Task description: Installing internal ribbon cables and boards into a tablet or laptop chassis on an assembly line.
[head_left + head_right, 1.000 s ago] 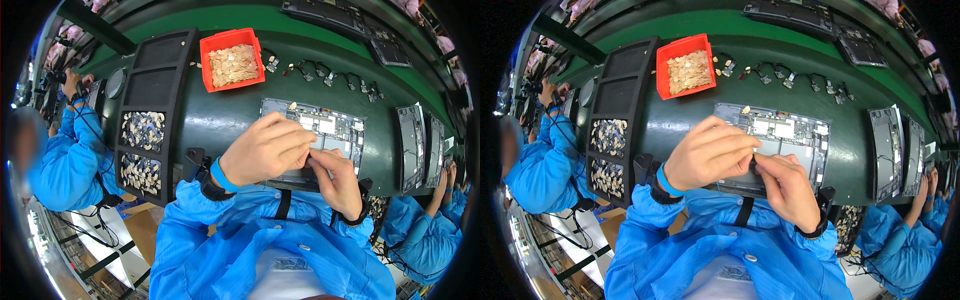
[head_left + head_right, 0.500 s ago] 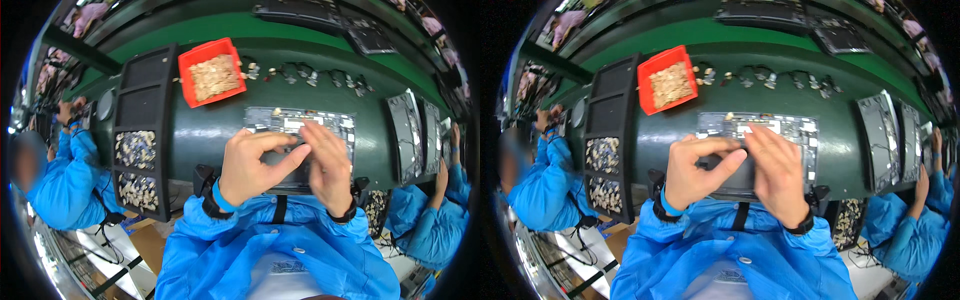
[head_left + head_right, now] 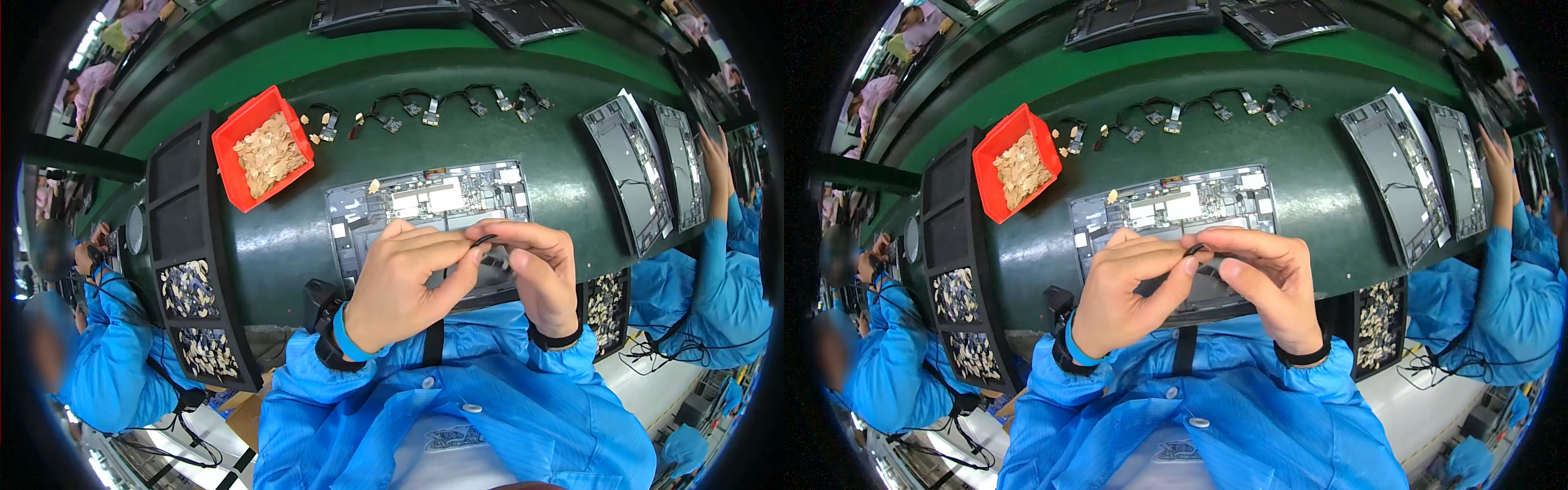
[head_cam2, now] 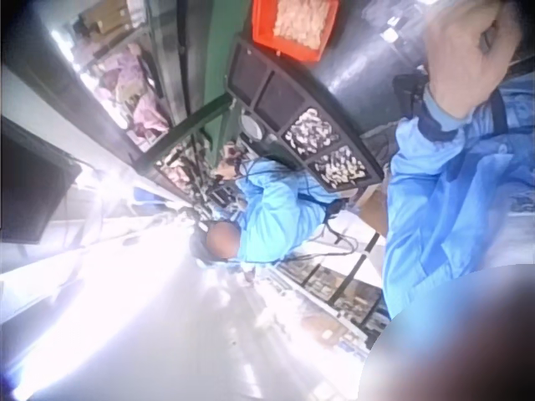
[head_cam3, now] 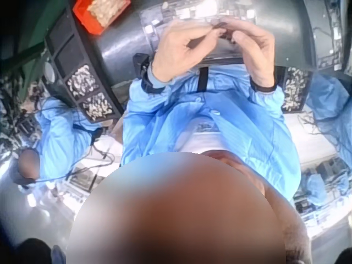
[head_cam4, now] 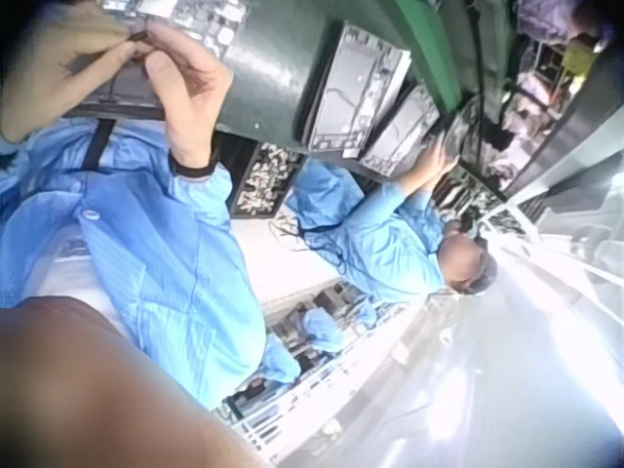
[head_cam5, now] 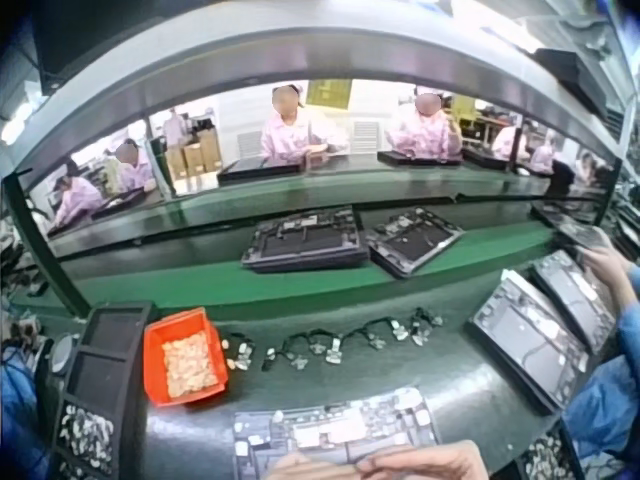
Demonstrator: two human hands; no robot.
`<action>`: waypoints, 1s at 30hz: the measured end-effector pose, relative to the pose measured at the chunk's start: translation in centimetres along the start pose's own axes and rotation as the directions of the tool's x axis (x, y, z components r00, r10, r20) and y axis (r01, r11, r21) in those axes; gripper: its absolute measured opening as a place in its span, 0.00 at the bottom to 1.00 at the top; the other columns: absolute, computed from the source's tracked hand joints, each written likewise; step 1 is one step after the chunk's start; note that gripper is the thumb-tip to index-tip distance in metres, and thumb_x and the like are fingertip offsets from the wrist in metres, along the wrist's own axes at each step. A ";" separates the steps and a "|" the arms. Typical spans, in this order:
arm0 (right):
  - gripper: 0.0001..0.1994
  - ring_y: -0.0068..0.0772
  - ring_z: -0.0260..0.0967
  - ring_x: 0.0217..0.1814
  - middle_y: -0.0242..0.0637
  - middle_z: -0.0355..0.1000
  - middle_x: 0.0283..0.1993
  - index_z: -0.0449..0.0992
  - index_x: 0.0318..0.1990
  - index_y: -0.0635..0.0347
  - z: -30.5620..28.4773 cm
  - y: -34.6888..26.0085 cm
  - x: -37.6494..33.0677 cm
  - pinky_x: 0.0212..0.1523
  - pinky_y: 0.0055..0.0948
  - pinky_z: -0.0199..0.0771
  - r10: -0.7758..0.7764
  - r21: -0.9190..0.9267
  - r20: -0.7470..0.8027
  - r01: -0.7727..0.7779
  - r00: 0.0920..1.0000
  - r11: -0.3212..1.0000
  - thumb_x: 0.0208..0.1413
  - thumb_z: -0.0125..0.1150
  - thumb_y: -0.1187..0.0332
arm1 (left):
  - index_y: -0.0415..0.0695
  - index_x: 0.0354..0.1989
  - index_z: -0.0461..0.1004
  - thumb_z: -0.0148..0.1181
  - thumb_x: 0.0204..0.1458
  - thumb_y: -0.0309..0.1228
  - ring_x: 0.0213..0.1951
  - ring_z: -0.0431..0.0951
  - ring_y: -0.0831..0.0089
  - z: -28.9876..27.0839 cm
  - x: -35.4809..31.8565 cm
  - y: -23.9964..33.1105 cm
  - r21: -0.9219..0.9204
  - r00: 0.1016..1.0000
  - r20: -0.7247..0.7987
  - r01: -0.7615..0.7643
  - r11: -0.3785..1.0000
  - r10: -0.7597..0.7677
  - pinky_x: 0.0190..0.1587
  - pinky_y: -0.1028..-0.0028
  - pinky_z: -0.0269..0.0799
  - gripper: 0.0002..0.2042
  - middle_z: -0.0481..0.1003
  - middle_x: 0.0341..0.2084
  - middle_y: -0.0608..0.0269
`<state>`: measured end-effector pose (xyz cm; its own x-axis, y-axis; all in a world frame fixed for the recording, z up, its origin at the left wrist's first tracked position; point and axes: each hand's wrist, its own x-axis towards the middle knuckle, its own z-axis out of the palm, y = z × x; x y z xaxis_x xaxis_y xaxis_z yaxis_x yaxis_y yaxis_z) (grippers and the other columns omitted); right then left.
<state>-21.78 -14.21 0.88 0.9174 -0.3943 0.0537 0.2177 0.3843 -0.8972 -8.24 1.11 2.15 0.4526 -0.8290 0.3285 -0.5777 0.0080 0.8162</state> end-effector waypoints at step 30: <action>0.06 0.24 0.79 0.30 0.38 0.82 0.27 0.84 0.38 0.67 -2.4 1.4 2.2 0.40 0.23 0.74 -0.072 -0.731 -0.314 -0.192 0.947 0.655 0.59 0.69 0.72 | 0.54 0.50 0.81 0.69 0.45 0.26 0.49 0.76 0.66 -0.6 1.9 -3.6 0.498 0.962 0.253 -0.218 0.839 0.100 0.51 0.63 0.66 0.20 0.76 0.49 0.68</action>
<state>-20.24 -16.55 -1.32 0.7482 -0.6631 -0.0218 -0.2775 -0.2829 -0.9181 -4.91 -0.20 0.11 0.2058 -0.9386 0.2771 -0.9218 -0.0908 0.3769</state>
